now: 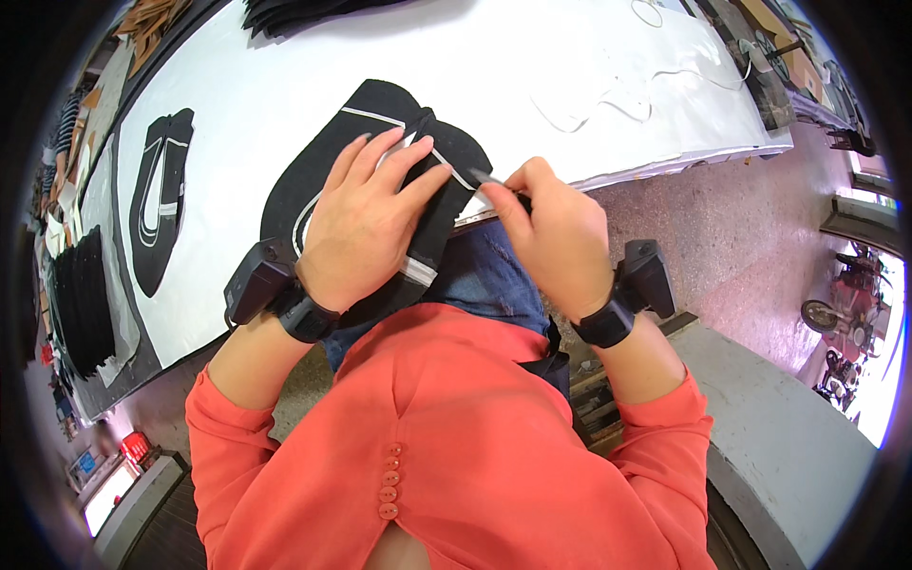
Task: Trim excess thread or material from shoe components using small snips.
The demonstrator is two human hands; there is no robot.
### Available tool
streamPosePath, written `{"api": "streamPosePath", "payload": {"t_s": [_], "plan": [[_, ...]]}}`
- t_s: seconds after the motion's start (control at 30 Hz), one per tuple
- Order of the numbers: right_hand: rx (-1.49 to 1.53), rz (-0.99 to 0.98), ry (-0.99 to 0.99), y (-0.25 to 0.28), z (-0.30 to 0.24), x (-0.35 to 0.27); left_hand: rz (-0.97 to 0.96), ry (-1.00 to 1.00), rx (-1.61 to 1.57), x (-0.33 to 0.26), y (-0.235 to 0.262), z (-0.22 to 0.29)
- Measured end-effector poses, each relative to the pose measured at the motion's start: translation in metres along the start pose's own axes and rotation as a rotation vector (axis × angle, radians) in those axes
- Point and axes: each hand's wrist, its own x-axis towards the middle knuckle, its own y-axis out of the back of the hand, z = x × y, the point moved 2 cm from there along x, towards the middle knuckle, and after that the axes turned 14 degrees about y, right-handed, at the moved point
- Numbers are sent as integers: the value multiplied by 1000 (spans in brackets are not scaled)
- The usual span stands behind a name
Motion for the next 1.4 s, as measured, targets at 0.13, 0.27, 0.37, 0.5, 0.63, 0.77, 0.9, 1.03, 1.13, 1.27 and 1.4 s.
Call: {"api": "streamPosePath", "payload": {"t_s": [0.13, 0.27, 0.37, 0.5, 0.63, 0.77, 0.9, 1.03, 1.13, 1.27, 1.4], "plan": [[79, 97, -29, 8, 11, 8, -94, 1, 39, -1, 9, 10], [211, 137, -67, 10, 12, 22, -187, -11, 91, -2, 9, 10], [293, 160, -48, 11, 3, 35, -246, 17, -2, -5, 20, 4], [268, -21, 28, 11, -5, 46, -231, 310, -195, -18, 58, -30], [362, -264, 200, -1, -7, 46, -279, 725, -639, -56, 102, -81], [317, -469, 335, -11, -21, 52, -309, 1145, -873, -105, 131, -98], [355, -547, 418, -24, -33, 61, -345, 1318, -1086, -133, 127, -88], [300, -530, 471, -37, -35, 65, -422, 1241, -1045, -134, 116, -80], [263, -543, 433, -44, -37, 68, -708, 1151, -928, -128, 108, -80], [279, -443, 379, -46, -45, 65, -368, 1116, -858, -107, 118, -85], [434, -179, 221, -45, -44, 64, 113, 913, -539, -86, 157, -147]]}}
